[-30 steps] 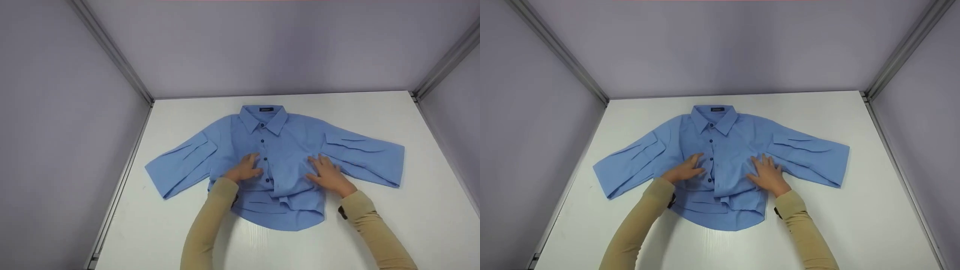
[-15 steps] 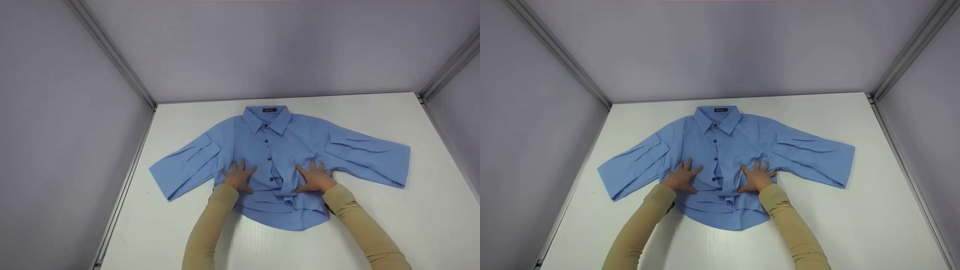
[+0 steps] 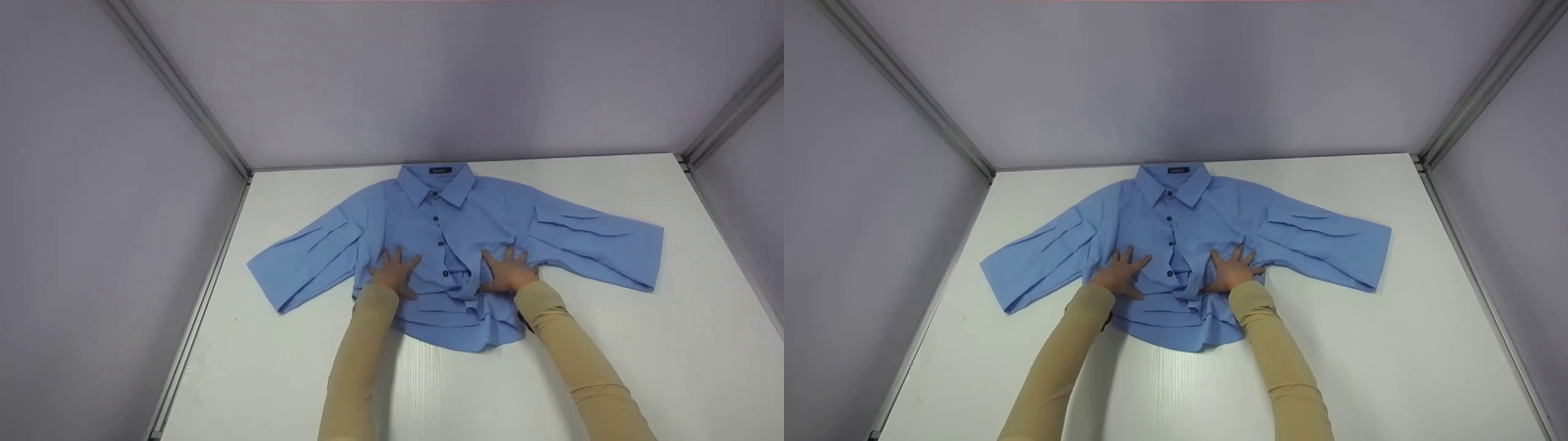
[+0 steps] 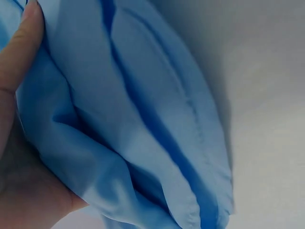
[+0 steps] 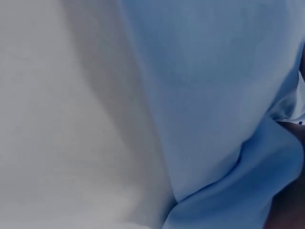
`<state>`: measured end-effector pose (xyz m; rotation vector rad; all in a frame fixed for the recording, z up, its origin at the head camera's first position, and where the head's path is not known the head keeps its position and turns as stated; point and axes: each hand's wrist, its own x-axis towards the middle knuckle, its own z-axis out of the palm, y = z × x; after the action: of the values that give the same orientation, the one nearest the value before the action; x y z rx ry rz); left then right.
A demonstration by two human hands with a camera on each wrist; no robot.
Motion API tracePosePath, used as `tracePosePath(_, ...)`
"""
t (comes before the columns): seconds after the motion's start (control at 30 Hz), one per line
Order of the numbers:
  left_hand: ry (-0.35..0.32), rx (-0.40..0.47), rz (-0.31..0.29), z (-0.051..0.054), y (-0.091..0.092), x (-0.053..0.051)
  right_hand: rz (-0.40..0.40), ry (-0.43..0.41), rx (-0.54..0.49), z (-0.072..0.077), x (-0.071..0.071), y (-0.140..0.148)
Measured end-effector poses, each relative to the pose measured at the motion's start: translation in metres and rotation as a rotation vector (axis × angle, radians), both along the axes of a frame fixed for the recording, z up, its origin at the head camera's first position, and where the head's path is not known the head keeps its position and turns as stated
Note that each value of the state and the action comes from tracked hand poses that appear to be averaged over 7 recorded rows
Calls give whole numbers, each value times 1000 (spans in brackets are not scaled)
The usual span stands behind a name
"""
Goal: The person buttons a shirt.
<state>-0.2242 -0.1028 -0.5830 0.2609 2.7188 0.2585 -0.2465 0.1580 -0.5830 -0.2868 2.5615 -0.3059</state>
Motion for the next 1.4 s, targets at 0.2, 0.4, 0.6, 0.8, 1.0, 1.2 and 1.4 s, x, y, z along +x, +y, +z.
tracePosePath(0.2,55,-36,1,-4,-1,-1,4,29,-3,-4,-6,-3)
tracePosePath(0.4,325,-128,-130,-15,8,6,14,129,-58,-9,-5,1)
tracePosePath(0.6,410,-40,-236,-21,14,20,123,481,-343,-2,4,-20)
tracePosePath(0.8,403,-58,-241,-33,21,23,262,406,-179,-5,8,-53)
tracePosePath(1.0,432,-179,-266,-42,32,27,313,601,-51,-18,5,-69)
tracePosePath(1.2,345,-90,-305,-34,26,32,12,701,-267,-8,-10,-69)
tracePosePath(1.4,311,-65,-340,-30,19,34,-6,560,-526,-3,-18,-69)
